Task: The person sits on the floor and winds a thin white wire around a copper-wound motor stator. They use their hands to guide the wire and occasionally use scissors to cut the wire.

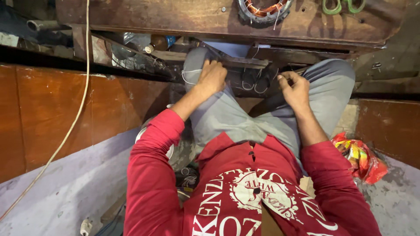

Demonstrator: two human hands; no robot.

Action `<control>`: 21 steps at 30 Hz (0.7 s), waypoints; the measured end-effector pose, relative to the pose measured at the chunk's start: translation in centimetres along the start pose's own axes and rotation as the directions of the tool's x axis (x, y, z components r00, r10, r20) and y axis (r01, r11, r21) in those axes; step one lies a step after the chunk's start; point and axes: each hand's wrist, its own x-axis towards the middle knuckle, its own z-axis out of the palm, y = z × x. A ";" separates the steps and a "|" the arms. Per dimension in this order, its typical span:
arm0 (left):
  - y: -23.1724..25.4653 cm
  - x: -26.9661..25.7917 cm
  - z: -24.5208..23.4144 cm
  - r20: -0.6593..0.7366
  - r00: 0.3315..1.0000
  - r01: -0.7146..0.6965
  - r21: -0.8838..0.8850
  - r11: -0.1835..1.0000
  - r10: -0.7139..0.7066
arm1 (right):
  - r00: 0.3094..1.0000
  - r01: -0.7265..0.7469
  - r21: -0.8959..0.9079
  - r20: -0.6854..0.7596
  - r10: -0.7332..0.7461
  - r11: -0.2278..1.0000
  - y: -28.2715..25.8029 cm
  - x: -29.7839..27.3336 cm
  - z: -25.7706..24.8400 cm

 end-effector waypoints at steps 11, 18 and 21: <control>-0.5 -0.1 -0.3 -0.230 0.965 0.060 -0.262 0.963 -0.123 | 0.998 -0.060 -0.001 0.016 0.060 0.998 -1.1 -0.5 -0.2; 1.4 -0.3 -5.1 -0.227 0.967 -0.113 -0.792 0.600 -0.118 | 0.890 0.423 0.252 0.063 -0.451 0.870 -9.2 -1.8 0.7; 3.4 -0.8 -7.2 -0.146 0.989 -0.135 -0.854 0.502 0.018 | 0.784 0.516 0.416 0.124 -0.608 0.749 -11.8 -1.6 2.6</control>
